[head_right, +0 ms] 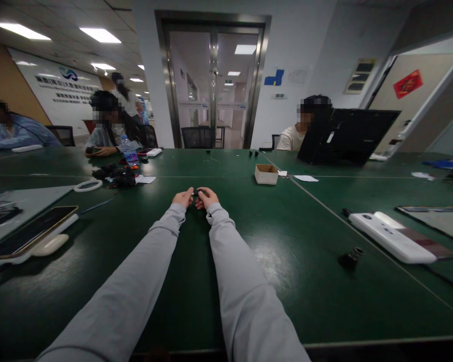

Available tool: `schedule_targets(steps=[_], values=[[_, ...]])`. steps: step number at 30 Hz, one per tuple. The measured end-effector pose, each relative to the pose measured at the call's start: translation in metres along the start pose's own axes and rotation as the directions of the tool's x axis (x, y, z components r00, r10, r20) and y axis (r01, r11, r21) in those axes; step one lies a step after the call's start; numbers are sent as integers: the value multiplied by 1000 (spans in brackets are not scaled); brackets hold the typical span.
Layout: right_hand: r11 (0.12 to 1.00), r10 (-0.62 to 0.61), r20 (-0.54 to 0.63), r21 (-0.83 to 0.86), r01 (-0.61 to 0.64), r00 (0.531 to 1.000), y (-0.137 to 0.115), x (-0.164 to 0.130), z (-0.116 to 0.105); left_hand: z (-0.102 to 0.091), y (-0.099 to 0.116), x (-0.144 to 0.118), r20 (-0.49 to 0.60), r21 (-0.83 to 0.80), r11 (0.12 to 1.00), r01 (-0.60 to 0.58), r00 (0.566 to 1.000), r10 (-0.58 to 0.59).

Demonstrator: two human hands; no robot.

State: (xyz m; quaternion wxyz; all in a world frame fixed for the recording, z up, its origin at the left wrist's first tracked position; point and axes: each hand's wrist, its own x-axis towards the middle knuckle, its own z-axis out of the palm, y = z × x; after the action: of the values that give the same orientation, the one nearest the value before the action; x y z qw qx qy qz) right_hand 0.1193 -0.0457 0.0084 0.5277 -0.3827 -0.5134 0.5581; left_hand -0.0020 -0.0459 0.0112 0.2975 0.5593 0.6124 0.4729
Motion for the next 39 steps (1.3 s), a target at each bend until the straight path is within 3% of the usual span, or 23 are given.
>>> schedule_targets(steps=[5,12,21,27,32,39], values=[[999,37,-47,9,-37,998,3,4,0,3,-9,3,9,-59,994,-87,996,88],[997,82,-105,17,-81,991,3,6,-2,3,-9,0,102,-247,967,-67,990,94],[990,141,-167,21,-139,976,-3,2,-1,-3,-10,-5,83,-345,910,-228,959,272],[988,151,-140,57,-145,979,-8,-2,2,-11,-2,-11,92,-411,903,-124,980,176],[988,144,-94,67,-138,985,-8,-4,1,-12,-3,-9,96,-410,905,-114,981,167],[994,72,-10,84,-71,997,-1,-1,-2,-10,-13,1,59,-255,961,-110,990,129]])
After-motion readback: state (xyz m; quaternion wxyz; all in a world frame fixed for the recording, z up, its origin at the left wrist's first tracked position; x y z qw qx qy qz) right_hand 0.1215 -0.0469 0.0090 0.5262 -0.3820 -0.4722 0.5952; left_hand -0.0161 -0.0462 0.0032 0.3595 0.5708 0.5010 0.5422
